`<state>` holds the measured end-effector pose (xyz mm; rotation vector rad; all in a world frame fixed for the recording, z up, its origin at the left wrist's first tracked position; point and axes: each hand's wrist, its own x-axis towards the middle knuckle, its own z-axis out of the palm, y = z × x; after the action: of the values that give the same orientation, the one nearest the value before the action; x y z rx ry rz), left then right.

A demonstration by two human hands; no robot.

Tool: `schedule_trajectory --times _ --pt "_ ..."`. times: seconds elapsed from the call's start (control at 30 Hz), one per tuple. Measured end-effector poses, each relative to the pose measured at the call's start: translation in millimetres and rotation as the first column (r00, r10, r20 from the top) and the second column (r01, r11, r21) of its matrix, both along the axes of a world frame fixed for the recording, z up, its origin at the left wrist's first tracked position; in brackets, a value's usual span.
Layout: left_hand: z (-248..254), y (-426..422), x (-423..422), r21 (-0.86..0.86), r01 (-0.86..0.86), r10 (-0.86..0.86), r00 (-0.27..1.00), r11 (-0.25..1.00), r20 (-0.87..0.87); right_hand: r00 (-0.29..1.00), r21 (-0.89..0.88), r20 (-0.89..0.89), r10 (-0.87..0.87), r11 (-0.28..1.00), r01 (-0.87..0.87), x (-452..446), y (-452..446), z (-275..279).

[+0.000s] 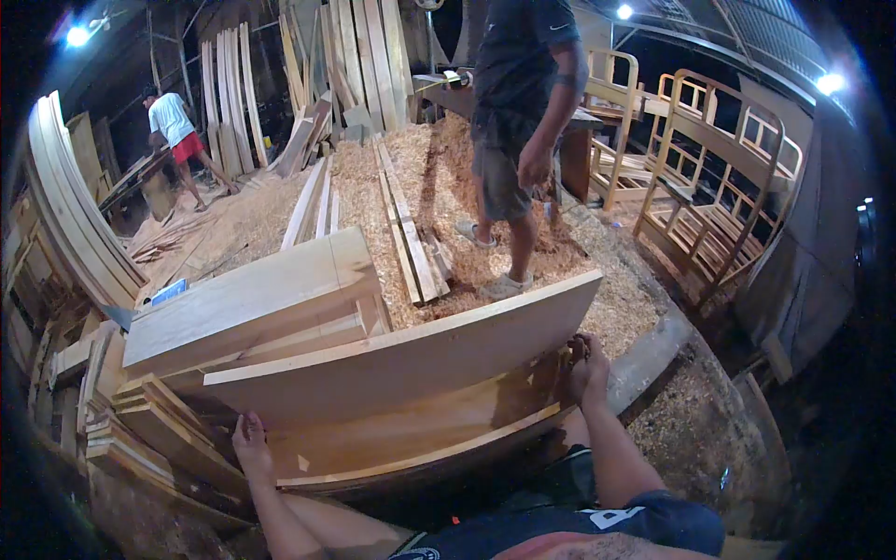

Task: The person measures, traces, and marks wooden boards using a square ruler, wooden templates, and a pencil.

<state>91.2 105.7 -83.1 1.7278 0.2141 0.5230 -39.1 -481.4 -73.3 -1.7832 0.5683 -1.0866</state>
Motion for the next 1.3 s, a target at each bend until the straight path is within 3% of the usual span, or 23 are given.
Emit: schedule_trajectory --times 0.03,0.1,0.2,0.43,0.5,0.53,0.63,0.73,0.9,1.03,1.13,1.23,1.3 --pt "2.1 -4.2 -1.4 -0.076 -0.014 0.014 1.000 0.997 0.002 0.992 0.020 -0.119 -0.033 0.999 0.035 2.8 -9.6 -5.2" --pt "6.7 -7.0 -3.8 -0.051 -0.018 0.018 1.000 0.999 0.000 0.932 0.049 -0.352 -0.088 0.993 0.112 7.8 -21.5 -5.3" --pt "29.4 -12.4 -10.3 0.055 0.086 -0.086 0.996 0.995 -0.013 0.949 0.111 -0.310 -0.058 0.989 0.096 2.2 -16.0 4.8" --pt "25.3 -1.7 -5.1 0.049 0.201 -0.197 0.978 0.978 -0.075 0.947 -0.249 -0.291 -0.139 0.966 0.065 0.9 -13.9 -6.6" --pt "20.4 -5.6 -5.6 0.152 0.074 -0.067 0.997 0.986 -0.047 0.950 -0.282 -0.282 -0.136 0.958 0.054 0.5 -15.7 -8.8" --pt "15.7 -5.5 -6.7 0.196 0.004 0.001 1.000 0.981 -0.026 0.940 -0.273 -0.309 -0.145 0.960 0.059 -0.5 -14.1 -6.7" --pt "13.5 7.0 0.7 0.023 0.167 -0.164 0.979 0.986 -0.119 0.927 -0.246 -0.345 -0.148 0.967 0.063 -2.1 -9.9 -3.0" --pt "9.1 6.4 -0.4 -0.021 0.163 -0.164 0.984 0.986 -0.064 0.938 -0.224 -0.324 -0.125 0.973 0.052 -0.5 -9.5 -1.0" --pt "18.4 0.8 -5.6 0.040 0.143 -0.137 0.984 0.989 -0.113 0.922 -0.256 -0.362 -0.139 0.966 0.046 -2.7 -9.0 0.1" --pt "16.1 -6.2 -12.7 0.046 0.044 -0.039 0.995 0.998 -0.092 0.927 -0.136 -0.364 -0.093 0.990 0.046 1.2 -10.8 -2.7" --pt "26.6 -12.0 -16.9 0.256 0.000 0.032 0.992 0.967 -0.121 0.918 -0.136 -0.386 -0.093 0.990 0.043 -1.3 -4.2 7.0" --pt "17.8 1.5 -8.0 0.148 0.145 -0.129 0.985 0.978 -0.113 0.924 -0.185 -0.371 -0.091 0.982 0.022 -5.8 2.6 15.4" --pt "7.2 -0.2 -5.1 0.168 0.042 -0.027 0.996 0.985 -0.090 0.939 -0.198 -0.333 -0.081 0.980 0.014 -4.7 1.2 9.6"
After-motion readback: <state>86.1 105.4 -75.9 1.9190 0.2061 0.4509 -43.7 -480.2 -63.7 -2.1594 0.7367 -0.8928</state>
